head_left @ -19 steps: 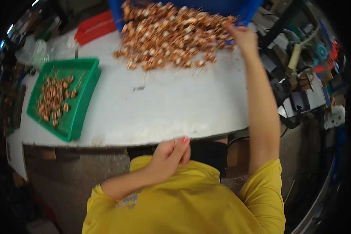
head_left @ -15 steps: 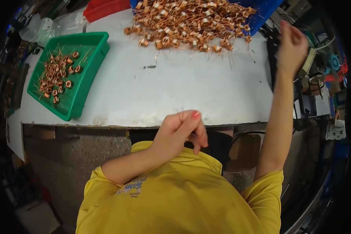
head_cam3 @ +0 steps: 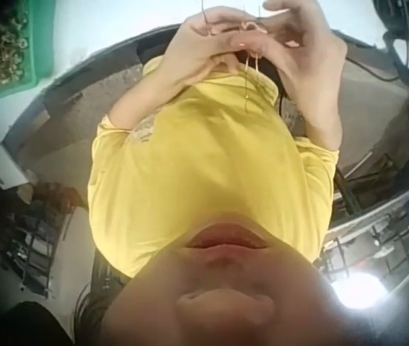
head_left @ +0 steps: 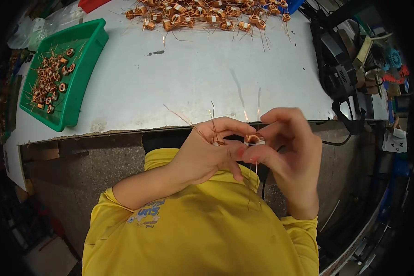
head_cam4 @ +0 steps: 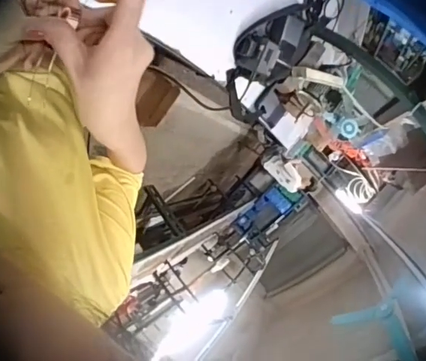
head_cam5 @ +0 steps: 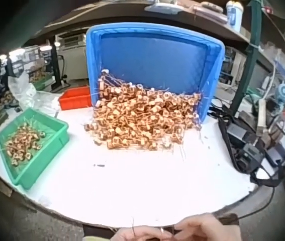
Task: Assembling small copper wire components at a workbench.
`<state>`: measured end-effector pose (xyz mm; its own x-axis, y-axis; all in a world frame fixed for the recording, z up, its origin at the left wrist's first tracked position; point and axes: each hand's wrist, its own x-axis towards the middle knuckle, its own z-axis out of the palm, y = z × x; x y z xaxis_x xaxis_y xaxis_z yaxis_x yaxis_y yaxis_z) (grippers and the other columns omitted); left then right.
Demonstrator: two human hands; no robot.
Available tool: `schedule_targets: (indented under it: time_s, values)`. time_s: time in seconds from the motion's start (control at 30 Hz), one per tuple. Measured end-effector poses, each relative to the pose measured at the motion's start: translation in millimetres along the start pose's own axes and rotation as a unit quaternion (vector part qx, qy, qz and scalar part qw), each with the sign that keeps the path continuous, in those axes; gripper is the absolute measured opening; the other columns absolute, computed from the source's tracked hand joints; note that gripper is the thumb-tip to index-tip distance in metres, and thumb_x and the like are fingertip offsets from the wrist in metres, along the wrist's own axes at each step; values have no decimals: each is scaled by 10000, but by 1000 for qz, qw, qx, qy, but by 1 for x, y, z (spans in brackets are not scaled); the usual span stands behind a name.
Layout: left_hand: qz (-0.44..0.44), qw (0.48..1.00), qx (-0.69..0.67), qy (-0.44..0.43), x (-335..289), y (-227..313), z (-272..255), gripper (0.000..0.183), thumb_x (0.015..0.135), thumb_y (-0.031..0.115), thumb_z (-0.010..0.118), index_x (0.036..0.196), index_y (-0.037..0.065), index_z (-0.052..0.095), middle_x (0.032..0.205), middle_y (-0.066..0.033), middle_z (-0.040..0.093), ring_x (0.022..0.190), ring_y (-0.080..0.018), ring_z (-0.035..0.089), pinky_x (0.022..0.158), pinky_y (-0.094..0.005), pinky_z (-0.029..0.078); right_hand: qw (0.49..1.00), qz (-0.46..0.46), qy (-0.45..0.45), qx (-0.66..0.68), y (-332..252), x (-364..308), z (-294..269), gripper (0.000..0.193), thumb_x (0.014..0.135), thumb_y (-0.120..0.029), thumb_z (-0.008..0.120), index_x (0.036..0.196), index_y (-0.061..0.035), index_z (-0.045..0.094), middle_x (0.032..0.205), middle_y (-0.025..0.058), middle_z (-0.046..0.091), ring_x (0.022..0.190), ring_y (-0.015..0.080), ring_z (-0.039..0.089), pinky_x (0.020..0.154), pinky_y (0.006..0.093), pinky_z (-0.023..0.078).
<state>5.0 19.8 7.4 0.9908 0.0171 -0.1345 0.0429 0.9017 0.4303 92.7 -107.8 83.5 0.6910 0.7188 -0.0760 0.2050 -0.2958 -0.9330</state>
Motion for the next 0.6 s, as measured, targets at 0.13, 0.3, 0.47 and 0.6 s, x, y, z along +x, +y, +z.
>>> schedule_targets:
  time_s: [0.13, 0.3, 0.47, 0.6]
  values:
    - [-28, 999, -4, 22, -4, 1, 1, 258, 802, 0, 617, 1046, -8, 537, 972, -131, 610, 751, -194, 630, 501, -231, 528, 985, -101, 20, -136, 18, -5, -13, 466, 596, 75, 688, 1027, -4, 531, 838, 100, 621, 719, 131, 567, 593, 203, 401]
    - [-35, 999, -14, 20, -5, 0, -1, 254, 796, 11, 617, 1030, -3, 520, 952, -160, 604, 723, -219, 621, 470, -225, 518, 986, -151, 21, -75, 50, -10, -11, 588, 567, 33, 728, 1106, -6, 498, 998, 137, 603, 860, 158, 551, 693, 234, 398]
    - [-45, 998, -49, 12, -5, -8, -2, 257, 787, 31, 628, 1010, 1, 503, 934, -192, 597, 685, -247, 615, 440, -215, 499, 981, -137, -28, 132, 63, -16, 8, 790, 515, 8, 764, 1223, 3, 415, 1127, 160, 572, 975, 181, 520, 799, 253, 380]
    - [-67, 996, -58, -13, -5, -8, -5, 253, 793, 29, 624, 1018, 5, 510, 926, -177, 605, 708, -243, 620, 494, -230, 509, 966, -165, 11, 200, 66, -17, 20, 792, 516, 27, 749, 1229, 16, 405, 1115, 167, 577, 972, 184, 524, 794, 249, 387]
